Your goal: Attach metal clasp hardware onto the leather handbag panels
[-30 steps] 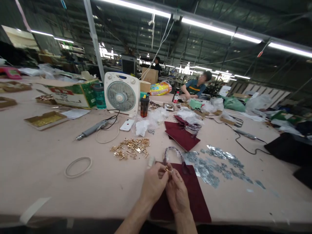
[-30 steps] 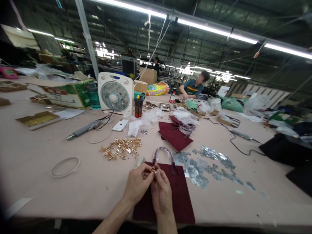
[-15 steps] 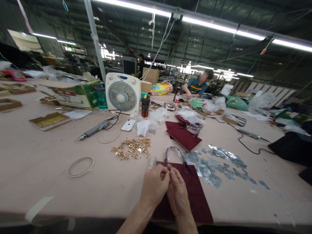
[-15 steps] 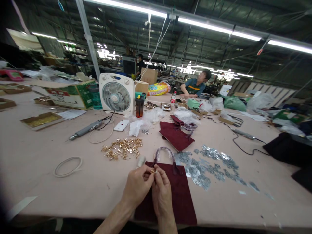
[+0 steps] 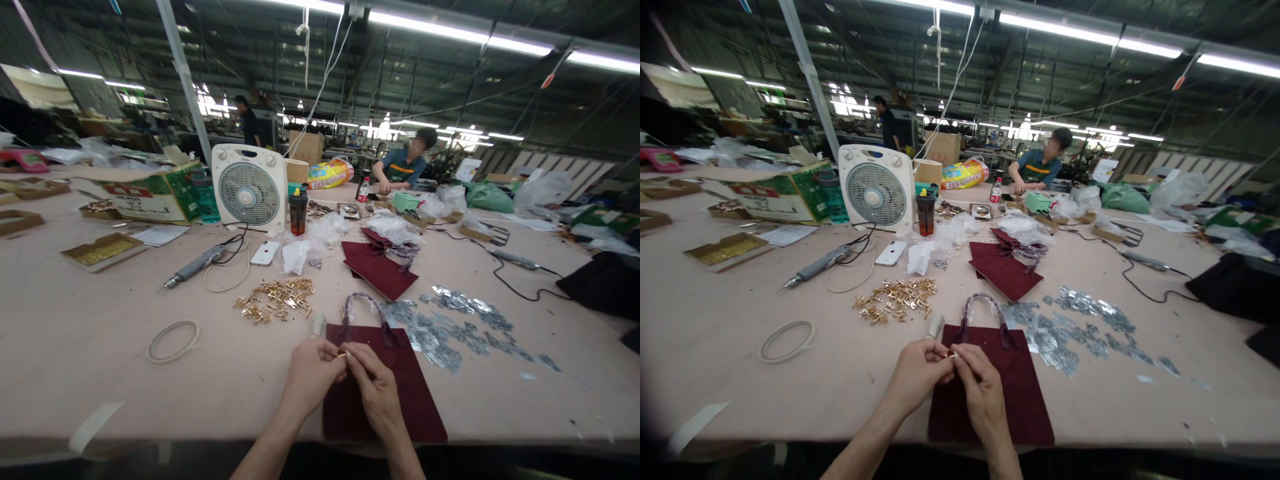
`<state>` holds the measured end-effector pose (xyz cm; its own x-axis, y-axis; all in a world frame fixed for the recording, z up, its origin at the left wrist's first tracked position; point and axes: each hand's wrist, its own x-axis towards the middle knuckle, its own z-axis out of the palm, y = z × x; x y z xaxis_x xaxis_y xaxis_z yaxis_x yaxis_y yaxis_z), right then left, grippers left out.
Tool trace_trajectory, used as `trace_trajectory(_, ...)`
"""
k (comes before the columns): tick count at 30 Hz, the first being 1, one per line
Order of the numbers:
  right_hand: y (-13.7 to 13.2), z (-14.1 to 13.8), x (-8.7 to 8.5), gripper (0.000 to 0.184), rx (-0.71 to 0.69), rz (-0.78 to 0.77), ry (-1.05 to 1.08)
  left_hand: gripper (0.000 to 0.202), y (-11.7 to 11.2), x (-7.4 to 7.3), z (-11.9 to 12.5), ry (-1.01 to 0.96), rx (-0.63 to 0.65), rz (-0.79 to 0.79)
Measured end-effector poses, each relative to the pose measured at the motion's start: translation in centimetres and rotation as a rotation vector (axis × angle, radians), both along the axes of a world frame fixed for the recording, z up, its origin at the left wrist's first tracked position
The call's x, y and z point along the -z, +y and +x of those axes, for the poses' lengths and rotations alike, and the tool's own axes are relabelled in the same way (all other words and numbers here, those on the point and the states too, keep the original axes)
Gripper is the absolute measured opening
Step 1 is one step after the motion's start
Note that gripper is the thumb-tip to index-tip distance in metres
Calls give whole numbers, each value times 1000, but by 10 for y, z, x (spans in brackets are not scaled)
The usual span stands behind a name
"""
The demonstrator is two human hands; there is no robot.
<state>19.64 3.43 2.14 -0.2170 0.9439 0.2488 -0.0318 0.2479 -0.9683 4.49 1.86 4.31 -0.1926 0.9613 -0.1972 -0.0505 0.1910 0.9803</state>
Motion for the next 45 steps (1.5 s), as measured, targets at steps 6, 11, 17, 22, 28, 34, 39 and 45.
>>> trace_trajectory(6, 0, 9, -10, 25, -33, 183, -162, 11, -3, -3, 0, -20, 8, -55)
trace_trajectory(11, -1, 16, -6, 26, 29, 349, -232, 16, -4, -6, 5, -124, 44, -104)
trace_trajectory(17, -4, 22, 1, 24, 92, 322, -163, 17, -10, -6, 13, -137, 75, -81)
trace_trajectory(22, -13, 17, -6, 21, 135, 257, -147, 7, -15, -20, 19, 128, 11, 73)
trace_trajectory(28, -25, 7, -9, 24, 327, 55, 22, 9, -22, -27, 33, 364, -74, 298)
trace_trajectory(34, -21, 14, 1, 36, 336, -335, 440, 32, -33, -28, 46, 290, 24, 307)
trace_trajectory(39, -21, 16, 0, 25, 165, -615, 823, 38, -32, -29, 48, 170, 86, 264)
trace_trajectory(45, -33, 13, -6, 16, 58, -759, 940, 33, -32, -28, 39, 182, 143, 314)
